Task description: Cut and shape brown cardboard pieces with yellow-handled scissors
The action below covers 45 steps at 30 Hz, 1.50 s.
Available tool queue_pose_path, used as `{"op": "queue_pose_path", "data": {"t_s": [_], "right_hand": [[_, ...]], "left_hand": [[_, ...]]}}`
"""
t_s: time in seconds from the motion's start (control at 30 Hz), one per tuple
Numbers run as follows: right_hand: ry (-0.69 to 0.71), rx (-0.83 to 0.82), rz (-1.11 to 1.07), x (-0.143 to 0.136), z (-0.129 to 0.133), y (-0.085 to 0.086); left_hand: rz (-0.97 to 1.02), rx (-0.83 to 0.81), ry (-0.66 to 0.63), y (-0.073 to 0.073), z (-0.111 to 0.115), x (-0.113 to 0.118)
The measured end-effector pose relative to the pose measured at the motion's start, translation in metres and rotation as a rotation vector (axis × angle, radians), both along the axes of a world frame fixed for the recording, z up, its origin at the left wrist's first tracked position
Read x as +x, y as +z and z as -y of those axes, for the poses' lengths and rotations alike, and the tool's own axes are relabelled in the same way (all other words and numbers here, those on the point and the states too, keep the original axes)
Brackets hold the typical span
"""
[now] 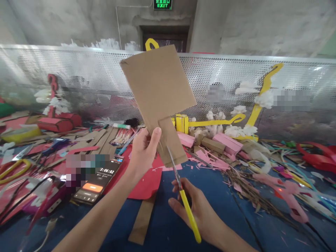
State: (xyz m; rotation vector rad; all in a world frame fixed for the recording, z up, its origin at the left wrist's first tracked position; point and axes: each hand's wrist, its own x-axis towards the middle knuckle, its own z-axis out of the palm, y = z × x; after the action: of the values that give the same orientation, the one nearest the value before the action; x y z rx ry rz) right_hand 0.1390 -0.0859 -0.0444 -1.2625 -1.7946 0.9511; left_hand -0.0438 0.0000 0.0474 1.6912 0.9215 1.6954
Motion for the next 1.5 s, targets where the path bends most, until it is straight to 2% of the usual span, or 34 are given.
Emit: {"op": "queue_pose_path", "data": {"t_s": [0.2,0.3,0.4,0.5,0.63,0.83,0.93,1.2,1.5], "right_hand": [[-0.181,0.056,0.107,0.005,-0.002,0.003],[-0.102,-0.096,0.088,0.007,-0.003,0.007],[0.031,-0.213,-0.086,0.007,-0.004,0.008],[0.054,-0.176,-0.219,0.006,-0.004,0.006],[0.061,-0.134,-0.269,0.007,-0.003,0.008],[0.083,-0.189,-0.293,0.008,-0.004,0.016],[0.094,-0.244,-0.32,0.007,-0.005,0.014],[0.103,-0.243,-0.32,0.009,-0.007,0.008],[0.098,-0.288,-0.306,0.015,-0.009,0.003]], "left_hand": [[0.035,0.002,0.097,-0.009,0.0,-0.005],[0.02,-0.004,0.117,-0.012,-0.001,-0.008],[0.008,-0.006,0.106,-0.013,-0.002,-0.009],[-0.034,-0.007,0.06,-0.015,0.0,-0.006],[-0.073,-0.044,-0.024,-0.018,0.003,0.001],[-0.089,-0.081,-0.086,-0.016,0.004,0.003],[-0.081,-0.12,-0.11,-0.016,0.002,0.001],[-0.012,-0.224,-0.178,-0.016,-0.003,0.001],[-0.006,-0.242,-0.219,-0.021,-0.007,-0.001]]}}
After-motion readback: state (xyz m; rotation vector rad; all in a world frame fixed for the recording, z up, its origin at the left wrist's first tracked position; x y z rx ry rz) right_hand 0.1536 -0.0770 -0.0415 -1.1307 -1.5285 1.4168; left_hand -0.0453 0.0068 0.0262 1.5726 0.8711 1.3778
